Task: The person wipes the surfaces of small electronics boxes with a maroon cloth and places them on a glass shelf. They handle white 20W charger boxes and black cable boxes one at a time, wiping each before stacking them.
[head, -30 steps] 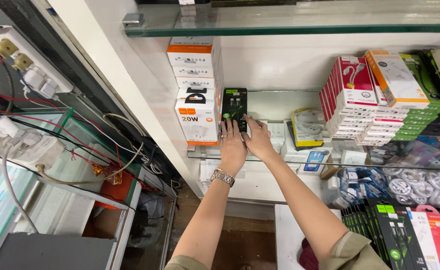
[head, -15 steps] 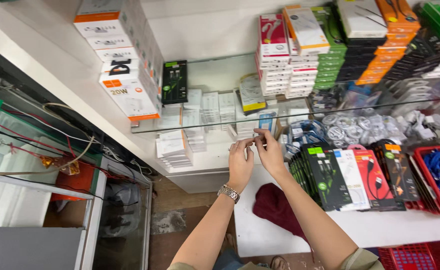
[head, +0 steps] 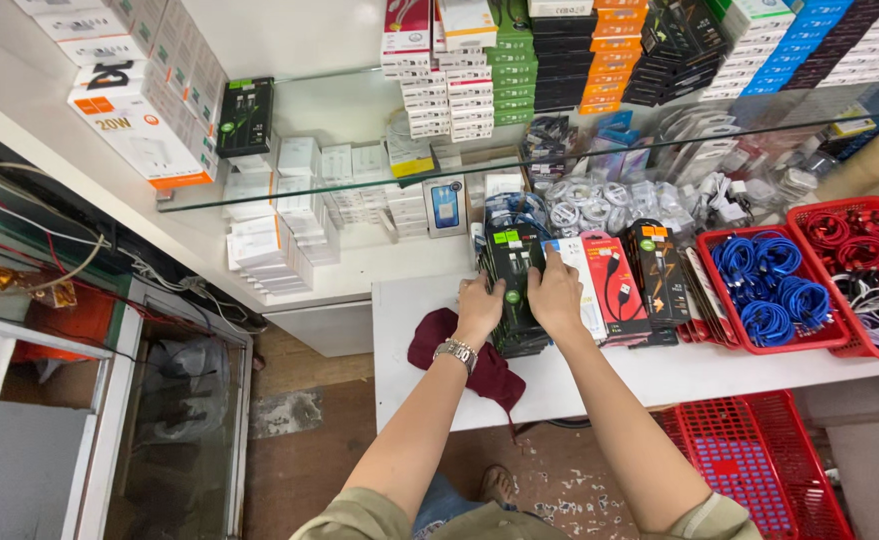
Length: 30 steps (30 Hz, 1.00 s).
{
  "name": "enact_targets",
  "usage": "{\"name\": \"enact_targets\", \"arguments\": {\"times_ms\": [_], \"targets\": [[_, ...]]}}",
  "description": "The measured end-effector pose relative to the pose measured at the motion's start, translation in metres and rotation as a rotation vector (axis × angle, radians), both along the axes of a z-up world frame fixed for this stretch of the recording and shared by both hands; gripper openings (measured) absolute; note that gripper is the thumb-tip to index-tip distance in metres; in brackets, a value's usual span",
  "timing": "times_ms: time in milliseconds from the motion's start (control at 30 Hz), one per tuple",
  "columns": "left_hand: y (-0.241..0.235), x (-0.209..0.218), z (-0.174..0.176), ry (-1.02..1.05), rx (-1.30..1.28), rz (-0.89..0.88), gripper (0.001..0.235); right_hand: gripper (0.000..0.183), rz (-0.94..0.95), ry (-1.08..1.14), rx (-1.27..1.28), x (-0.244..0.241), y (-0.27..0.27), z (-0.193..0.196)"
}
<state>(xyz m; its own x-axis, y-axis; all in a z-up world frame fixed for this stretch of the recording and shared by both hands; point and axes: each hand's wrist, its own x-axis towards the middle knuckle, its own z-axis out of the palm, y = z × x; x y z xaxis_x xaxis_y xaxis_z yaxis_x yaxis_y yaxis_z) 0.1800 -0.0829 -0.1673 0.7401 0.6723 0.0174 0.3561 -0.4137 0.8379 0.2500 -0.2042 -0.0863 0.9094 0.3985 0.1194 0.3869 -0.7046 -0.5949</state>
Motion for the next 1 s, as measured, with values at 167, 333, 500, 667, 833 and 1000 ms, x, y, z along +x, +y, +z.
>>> {"name": "enact_targets", "arguments": {"times_ms": [167, 333, 500, 667, 833, 1000], "targets": [[-0.015, 0.003, 0.019, 0.028, -0.057, 0.065, 0.055, 0.063, 0.031, 0.131, -0.015, -0.002, -0.004, 0.004], [0.009, -0.027, 0.056, -0.458, -0.654, 0.255, 0.045, 0.055, 0.193, 0.195, 0.423, -0.016, 0.012, 0.003], [0.080, -0.109, 0.067, -0.553, -0.935, 0.302, 0.037, 0.061, 0.318, 0.563, 0.588, -0.070, 0.053, -0.032], [0.108, -0.170, 0.056, -0.556, -1.026, 0.335, 0.037, 0.080, 0.640, 0.008, -0.455, -0.131, 0.046, -0.073], [0.122, -0.213, 0.064, -0.493, -1.115, 0.380, 0.042, 0.034, 0.435, 0.172, 0.117, -0.125, 0.047, -0.057], [0.103, -0.196, 0.076, -0.713, -1.275, 0.225, 0.067, 0.061, 0.583, 0.054, 0.348, -0.141, 0.088, 0.001]]}}
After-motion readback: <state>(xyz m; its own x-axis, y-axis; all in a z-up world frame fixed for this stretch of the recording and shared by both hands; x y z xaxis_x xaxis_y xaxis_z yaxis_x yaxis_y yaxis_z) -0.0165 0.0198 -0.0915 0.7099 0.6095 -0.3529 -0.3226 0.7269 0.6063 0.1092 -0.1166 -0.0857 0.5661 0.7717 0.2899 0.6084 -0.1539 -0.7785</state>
